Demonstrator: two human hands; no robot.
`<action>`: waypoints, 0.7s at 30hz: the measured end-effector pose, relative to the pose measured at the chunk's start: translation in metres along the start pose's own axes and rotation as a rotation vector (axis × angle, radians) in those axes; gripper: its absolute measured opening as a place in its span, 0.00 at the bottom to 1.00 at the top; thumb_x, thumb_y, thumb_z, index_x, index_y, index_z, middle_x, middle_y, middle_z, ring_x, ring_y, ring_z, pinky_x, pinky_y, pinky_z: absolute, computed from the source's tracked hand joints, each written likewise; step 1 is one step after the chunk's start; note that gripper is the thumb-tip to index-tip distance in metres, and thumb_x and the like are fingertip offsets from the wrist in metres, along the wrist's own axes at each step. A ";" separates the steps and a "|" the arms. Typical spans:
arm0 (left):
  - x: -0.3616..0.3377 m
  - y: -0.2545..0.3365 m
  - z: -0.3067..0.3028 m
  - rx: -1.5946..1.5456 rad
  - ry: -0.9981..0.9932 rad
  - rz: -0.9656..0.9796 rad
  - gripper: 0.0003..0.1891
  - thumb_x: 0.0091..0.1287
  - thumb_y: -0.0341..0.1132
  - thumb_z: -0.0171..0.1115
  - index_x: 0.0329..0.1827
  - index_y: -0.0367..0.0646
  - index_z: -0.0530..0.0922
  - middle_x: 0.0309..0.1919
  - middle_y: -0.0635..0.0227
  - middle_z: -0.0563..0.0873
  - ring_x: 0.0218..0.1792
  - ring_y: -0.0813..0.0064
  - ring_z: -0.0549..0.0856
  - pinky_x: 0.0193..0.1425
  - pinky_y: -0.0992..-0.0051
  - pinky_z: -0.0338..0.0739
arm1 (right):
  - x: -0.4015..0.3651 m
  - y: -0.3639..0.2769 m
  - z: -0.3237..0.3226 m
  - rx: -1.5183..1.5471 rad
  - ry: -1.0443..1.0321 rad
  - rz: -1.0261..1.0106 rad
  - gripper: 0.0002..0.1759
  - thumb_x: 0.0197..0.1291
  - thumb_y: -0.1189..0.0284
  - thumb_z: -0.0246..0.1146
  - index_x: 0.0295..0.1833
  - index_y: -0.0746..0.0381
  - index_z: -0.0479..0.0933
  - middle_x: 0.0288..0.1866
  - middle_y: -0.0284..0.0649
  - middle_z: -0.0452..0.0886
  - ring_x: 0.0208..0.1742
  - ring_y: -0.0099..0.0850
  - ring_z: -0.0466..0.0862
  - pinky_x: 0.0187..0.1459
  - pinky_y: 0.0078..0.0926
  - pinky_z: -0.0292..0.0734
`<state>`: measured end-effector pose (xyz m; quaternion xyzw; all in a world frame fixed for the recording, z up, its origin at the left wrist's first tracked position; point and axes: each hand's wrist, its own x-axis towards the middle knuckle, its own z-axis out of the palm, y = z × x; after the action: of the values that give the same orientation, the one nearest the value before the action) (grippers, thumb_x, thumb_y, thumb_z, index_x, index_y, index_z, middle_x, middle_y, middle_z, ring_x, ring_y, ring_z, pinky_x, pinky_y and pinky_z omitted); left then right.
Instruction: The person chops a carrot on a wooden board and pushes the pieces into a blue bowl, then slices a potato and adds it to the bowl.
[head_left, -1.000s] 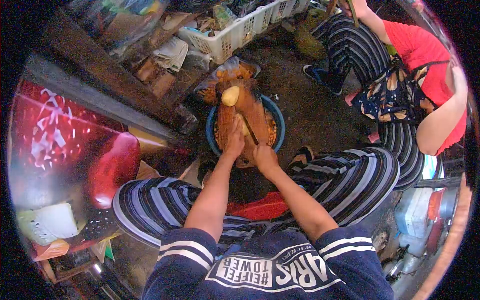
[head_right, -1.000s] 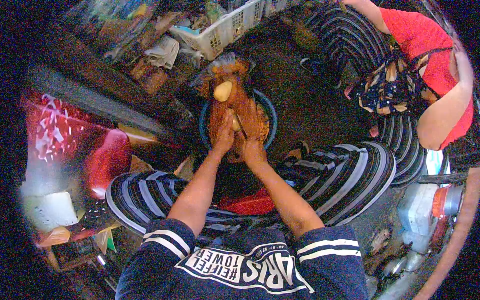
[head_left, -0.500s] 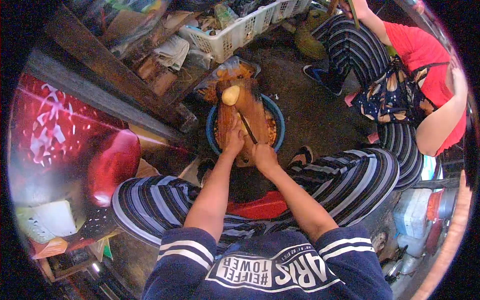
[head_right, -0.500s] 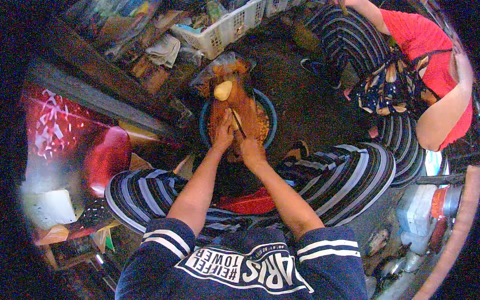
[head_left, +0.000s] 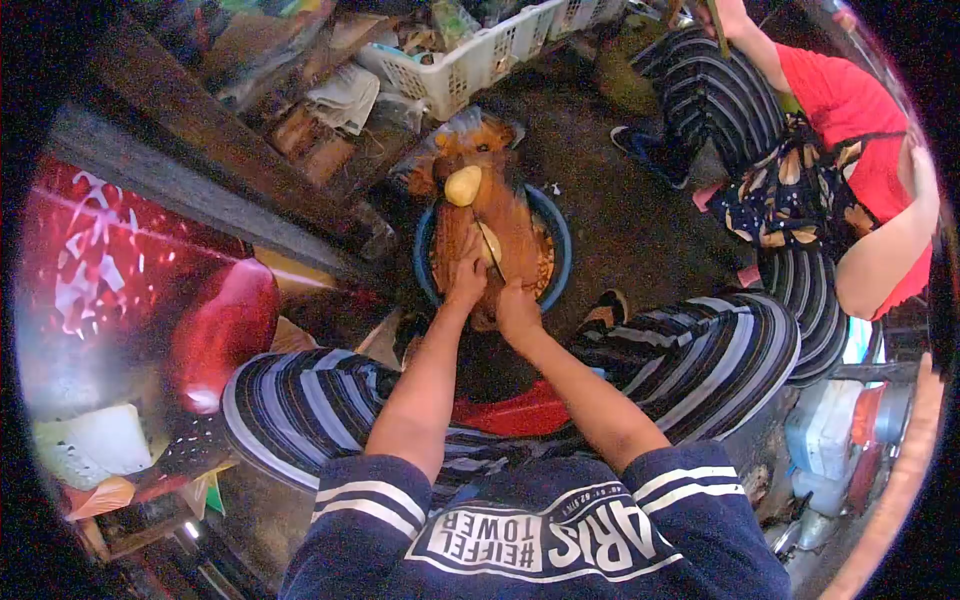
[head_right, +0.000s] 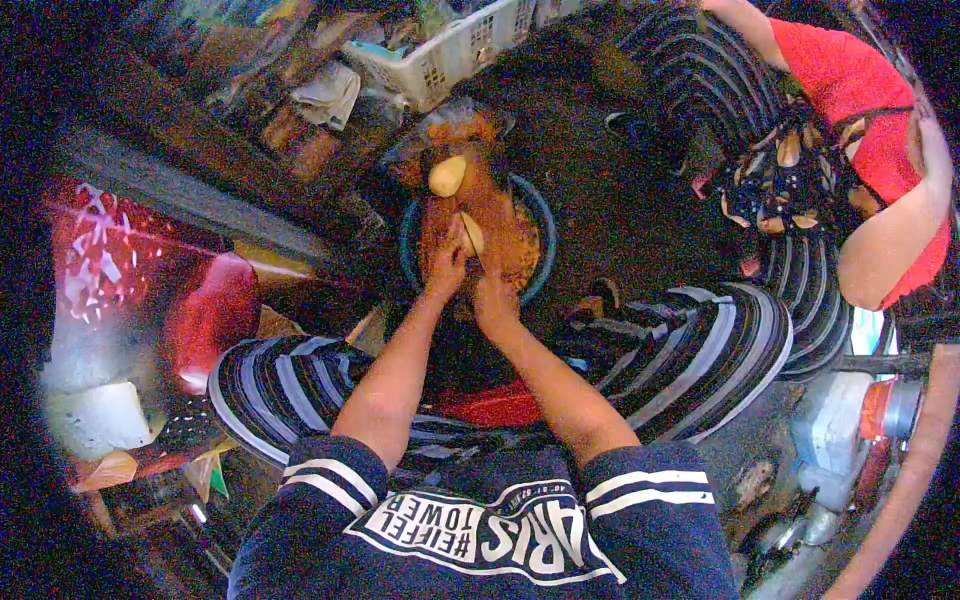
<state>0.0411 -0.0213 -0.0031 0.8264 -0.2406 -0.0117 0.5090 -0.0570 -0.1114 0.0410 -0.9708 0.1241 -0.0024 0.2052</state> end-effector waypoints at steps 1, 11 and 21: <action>0.002 -0.002 0.001 0.011 0.015 0.017 0.26 0.55 0.19 0.48 0.61 0.36 0.64 0.65 0.55 0.59 0.67 0.60 0.55 0.69 0.71 0.49 | 0.006 0.003 0.006 0.059 -0.038 0.061 0.19 0.57 0.70 0.49 0.52 0.71 0.62 0.29 0.57 0.78 0.34 0.52 0.80 0.34 0.46 0.77; 0.000 0.023 -0.011 0.063 0.027 -0.132 0.22 0.55 0.22 0.54 0.55 0.33 0.69 0.61 0.51 0.65 0.65 0.59 0.61 0.68 0.70 0.53 | 0.009 -0.007 -0.027 0.171 0.037 0.153 0.18 0.58 0.65 0.49 0.31 0.69 0.76 0.27 0.59 0.77 0.31 0.54 0.79 0.34 0.46 0.76; 0.001 0.026 -0.015 0.094 -0.054 -0.261 0.24 0.56 0.22 0.52 0.58 0.33 0.66 0.61 0.50 0.65 0.65 0.59 0.60 0.68 0.71 0.53 | 0.008 -0.017 -0.045 0.189 -0.073 0.153 0.21 0.59 0.63 0.48 0.29 0.71 0.77 0.28 0.59 0.77 0.33 0.54 0.80 0.36 0.45 0.76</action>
<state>0.0357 -0.0187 0.0260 0.8729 -0.1452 -0.0889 0.4572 -0.0479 -0.1163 0.0889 -0.9343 0.1893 0.0370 0.2999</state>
